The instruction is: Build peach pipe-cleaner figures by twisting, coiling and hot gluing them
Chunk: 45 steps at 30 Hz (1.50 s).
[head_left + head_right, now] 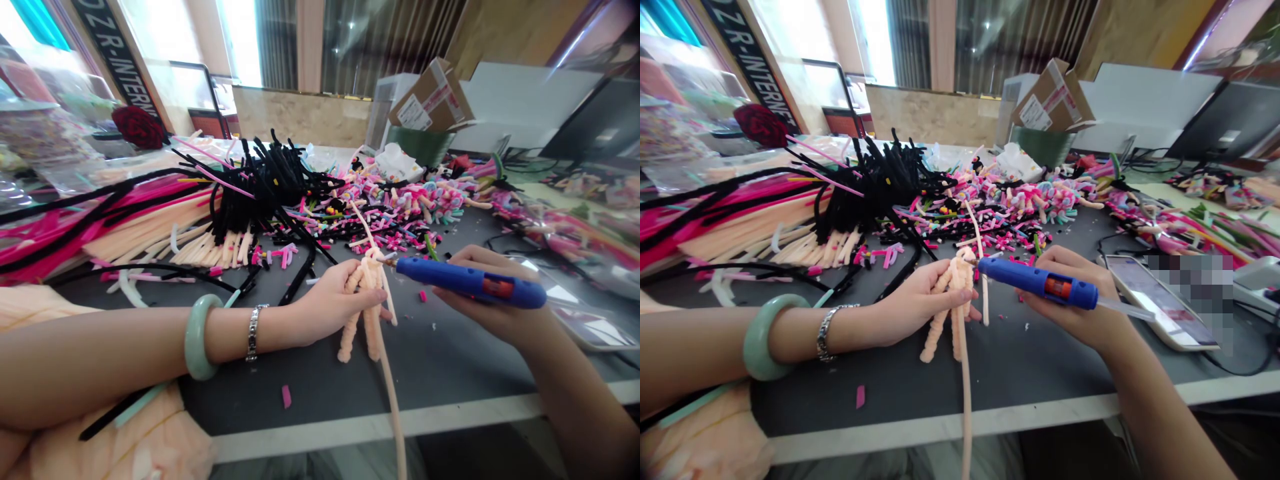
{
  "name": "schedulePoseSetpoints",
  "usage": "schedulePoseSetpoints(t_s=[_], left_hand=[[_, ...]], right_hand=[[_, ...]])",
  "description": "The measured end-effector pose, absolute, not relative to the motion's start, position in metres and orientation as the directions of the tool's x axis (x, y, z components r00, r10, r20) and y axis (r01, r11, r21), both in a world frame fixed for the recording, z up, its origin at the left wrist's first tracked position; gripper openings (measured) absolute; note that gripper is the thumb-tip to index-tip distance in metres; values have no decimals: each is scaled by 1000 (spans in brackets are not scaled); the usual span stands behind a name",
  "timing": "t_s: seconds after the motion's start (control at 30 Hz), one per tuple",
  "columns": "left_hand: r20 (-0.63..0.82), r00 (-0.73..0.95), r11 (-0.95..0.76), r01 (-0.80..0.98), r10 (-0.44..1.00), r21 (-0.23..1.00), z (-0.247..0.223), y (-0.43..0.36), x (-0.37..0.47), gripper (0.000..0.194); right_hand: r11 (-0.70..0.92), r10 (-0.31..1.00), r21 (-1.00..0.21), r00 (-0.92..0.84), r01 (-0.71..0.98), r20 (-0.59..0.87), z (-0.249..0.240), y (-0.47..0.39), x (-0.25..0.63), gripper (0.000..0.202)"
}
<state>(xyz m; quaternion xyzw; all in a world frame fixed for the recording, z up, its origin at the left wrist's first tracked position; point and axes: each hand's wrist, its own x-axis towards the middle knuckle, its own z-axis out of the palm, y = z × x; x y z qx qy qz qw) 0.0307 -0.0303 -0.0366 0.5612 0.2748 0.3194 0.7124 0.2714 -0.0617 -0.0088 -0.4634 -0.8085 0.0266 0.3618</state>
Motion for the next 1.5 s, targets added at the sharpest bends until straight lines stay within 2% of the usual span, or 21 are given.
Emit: schedulePoseSetpoints(t_s=[0.67,1.5], left_hand=[[-28,651,183,-172,759,968,-38,-30,30,27],[-42,651,209,-182,758,961,-37,-30,31,22]], right_hand=[[558,786,-406,-304,724,538,-9,-61,271,17],[590,757,-358,-342,723,556,-12,-60,278,14]])
